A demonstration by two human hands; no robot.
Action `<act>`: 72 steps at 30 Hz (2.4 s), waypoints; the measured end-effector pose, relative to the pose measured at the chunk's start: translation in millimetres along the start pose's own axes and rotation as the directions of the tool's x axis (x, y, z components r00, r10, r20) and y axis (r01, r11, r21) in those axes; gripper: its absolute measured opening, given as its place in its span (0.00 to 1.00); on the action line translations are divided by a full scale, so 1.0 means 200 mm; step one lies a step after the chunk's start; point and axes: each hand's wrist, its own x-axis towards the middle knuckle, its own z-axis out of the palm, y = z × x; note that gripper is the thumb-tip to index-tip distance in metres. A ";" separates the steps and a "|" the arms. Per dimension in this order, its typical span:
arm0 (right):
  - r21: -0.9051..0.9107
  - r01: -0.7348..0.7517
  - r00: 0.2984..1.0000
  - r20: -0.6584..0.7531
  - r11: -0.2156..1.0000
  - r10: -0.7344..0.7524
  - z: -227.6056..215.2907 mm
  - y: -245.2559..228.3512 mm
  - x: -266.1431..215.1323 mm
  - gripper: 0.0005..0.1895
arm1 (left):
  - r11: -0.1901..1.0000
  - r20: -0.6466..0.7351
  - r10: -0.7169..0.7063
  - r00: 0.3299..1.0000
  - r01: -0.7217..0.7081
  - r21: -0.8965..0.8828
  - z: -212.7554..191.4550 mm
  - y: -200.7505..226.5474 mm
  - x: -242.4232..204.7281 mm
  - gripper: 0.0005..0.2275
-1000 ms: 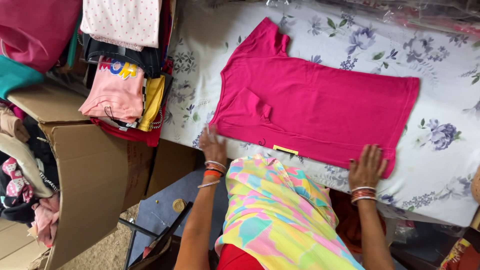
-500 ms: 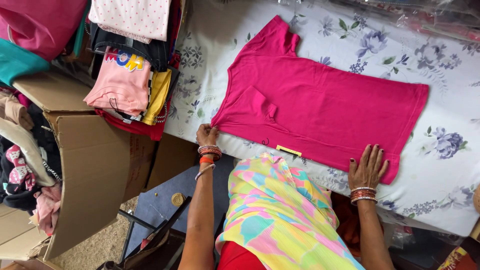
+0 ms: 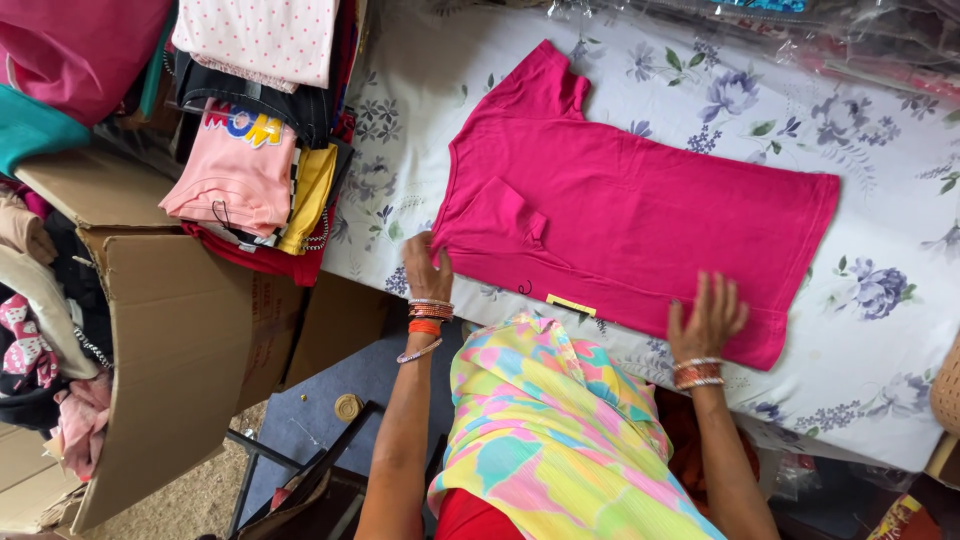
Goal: Folding items of clothing including a pink t-shirt and polka-dot pants on a table.
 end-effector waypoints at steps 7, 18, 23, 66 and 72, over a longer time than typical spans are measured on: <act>0.229 0.314 0.939 0.070 0.921 -0.337 0.33 -0.59 0.44 0.21 | 0.198 0.857 -0.362 0.367 0.929 -0.314 0.34 -0.07 0.05 0.26; 0.159 0.206 0.874 0.413 0.966 -0.255 0.41 -1.11 0.77 0.26 | -0.140 0.857 -0.489 0.161 0.956 -0.259 0.25 0.05 0.19 0.36; 0.188 0.161 0.880 0.417 0.969 -0.227 0.41 -1.14 0.75 0.13 | -0.123 0.856 -0.493 0.157 0.961 -0.247 0.28 0.02 0.18 0.38; 0.138 0.697 0.549 0.528 0.704 -0.648 0.27 -0.75 0.25 0.39 | 0.854 0.654 0.129 0.745 -0.418 0.308 0.29 0.10 -0.08 0.27; -0.240 0.478 0.817 0.475 0.845 -0.327 -0.06 0.04 0.12 0.39 | 0.845 0.665 0.109 0.739 -0.421 0.329 0.28 0.14 -0.07 0.27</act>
